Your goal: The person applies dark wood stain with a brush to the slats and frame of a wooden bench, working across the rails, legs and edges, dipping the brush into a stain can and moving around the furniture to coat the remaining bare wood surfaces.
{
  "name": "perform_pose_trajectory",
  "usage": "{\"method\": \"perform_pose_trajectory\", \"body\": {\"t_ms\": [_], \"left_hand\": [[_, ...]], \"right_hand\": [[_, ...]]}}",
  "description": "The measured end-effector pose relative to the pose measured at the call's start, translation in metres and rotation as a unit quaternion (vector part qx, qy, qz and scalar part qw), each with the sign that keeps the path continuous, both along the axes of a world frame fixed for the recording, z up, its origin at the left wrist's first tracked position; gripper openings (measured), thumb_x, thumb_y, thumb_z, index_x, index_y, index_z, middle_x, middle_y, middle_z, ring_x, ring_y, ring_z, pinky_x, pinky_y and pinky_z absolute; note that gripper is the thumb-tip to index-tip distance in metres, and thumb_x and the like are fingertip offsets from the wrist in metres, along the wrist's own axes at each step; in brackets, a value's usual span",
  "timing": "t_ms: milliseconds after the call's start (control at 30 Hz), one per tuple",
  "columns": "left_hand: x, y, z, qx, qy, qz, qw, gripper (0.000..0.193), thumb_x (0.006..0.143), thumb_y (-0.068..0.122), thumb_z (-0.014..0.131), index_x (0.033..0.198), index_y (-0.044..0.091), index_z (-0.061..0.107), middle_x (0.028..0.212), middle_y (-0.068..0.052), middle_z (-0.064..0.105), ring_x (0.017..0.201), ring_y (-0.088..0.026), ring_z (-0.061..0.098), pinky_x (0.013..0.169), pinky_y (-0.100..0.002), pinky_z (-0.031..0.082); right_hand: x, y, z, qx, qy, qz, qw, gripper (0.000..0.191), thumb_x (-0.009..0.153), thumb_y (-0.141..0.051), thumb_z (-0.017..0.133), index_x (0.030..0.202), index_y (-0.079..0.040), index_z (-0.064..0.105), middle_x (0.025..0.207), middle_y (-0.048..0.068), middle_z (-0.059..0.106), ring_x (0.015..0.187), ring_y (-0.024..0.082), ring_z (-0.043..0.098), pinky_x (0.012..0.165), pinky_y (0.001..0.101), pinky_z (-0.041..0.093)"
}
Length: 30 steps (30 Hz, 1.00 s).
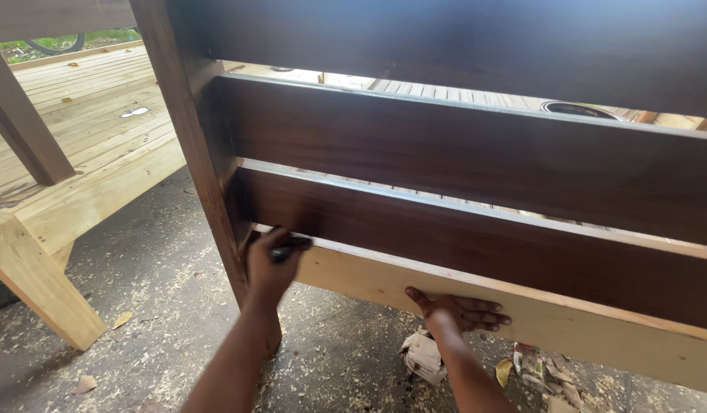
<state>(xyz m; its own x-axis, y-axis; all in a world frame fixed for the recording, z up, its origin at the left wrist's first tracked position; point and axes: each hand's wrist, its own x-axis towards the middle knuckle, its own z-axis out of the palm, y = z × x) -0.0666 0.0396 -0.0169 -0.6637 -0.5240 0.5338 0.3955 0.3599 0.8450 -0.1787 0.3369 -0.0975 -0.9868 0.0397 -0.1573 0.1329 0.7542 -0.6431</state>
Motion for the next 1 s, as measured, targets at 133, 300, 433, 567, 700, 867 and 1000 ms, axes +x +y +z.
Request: {"method": "perform_pose_trajectory", "body": {"t_ms": [133,300,433,567,700,867,1000], "left_hand": [[-0.016,0.057,-0.009,-0.142,0.085,0.063,0.984,0.037,0.075,0.003,0.082,0.108,-0.003,0.069,0.095,-0.017,0.076,0.089,-0.023,0.077,0.077,-0.032,0.061],[-0.027,0.125,0.01,-0.104,-0.012,-0.02,0.994,0.021,0.078,0.006,0.077,0.096,-0.002,0.072,0.088,-0.015,0.079,0.083,-0.022,0.08,0.073,-0.033,0.06],[-0.04,0.196,0.016,-0.114,0.015,-0.044,0.992,0.03,0.075,0.012,0.08,0.102,-0.001,0.072,0.092,-0.018,0.075,0.087,-0.029,0.076,0.074,-0.036,0.059],[-0.047,0.256,0.022,-0.122,0.024,-0.101,0.987,0.023,0.073,0.009,0.075,0.094,0.001,0.069,0.088,-0.017,0.071,0.084,-0.036,0.072,0.071,-0.04,0.057],[-0.049,0.308,0.027,-0.124,0.076,-0.121,0.982,0.016,0.075,0.005,0.07,0.09,0.003,0.066,0.085,-0.018,0.067,0.085,-0.041,0.066,0.071,-0.043,0.054],[-0.056,0.384,0.027,-0.118,0.081,-0.178,0.974,0.01,0.08,0.007,0.066,0.09,0.005,0.067,0.089,-0.017,0.067,0.087,-0.039,0.067,0.073,-0.045,0.053],[-0.066,0.447,0.043,-0.096,0.112,-0.16,0.976,0.021,0.082,0.01,0.066,0.102,0.007,0.072,0.094,-0.016,0.071,0.091,-0.038,0.068,0.084,-0.044,0.057]], "right_hand": [[-0.008,-0.004,0.007,-0.036,-0.06,0.031,0.997,0.125,0.066,-0.082,0.06,0.152,0.006,0.04,0.147,0.033,0.061,0.146,0.042,0.049,0.12,0.0403,0.038],[-0.005,-0.001,0.015,-0.04,-0.04,0.087,0.995,0.133,0.075,-0.078,0.071,0.151,0.016,0.015,0.155,0.04,0.027,0.153,0.042,0.018,0.123,0.0394,0.024],[0.02,0.002,0.008,0.131,-0.006,-0.003,0.991,0.149,0.073,-0.074,0.082,0.151,0.024,0.001,0.152,0.054,0.003,0.149,0.058,0.002,0.123,0.0492,0.011],[0.035,0.02,-0.002,0.168,0.314,0.136,0.924,0.134,0.078,-0.059,0.083,0.154,0.018,0.003,0.155,0.047,0.005,0.148,0.054,0.006,0.12,0.052,0.012],[0.046,0.041,-0.02,0.003,0.283,0.084,0.955,0.12,0.081,-0.05,0.08,0.155,0.012,0.009,0.159,0.038,0.01,0.15,0.047,0.011,0.121,0.0496,0.014],[0.051,0.081,-0.031,-0.072,0.317,0.049,0.944,0.103,0.085,-0.038,0.077,0.156,0.005,0.017,0.164,0.027,0.017,0.152,0.039,0.018,0.122,0.0465,0.017],[0.055,0.123,-0.008,-0.091,0.193,0.043,0.976,0.092,0.09,-0.034,0.07,0.157,0.0,0.018,0.166,0.02,0.021,0.153,0.034,0.024,0.123,0.0443,0.022]]}}
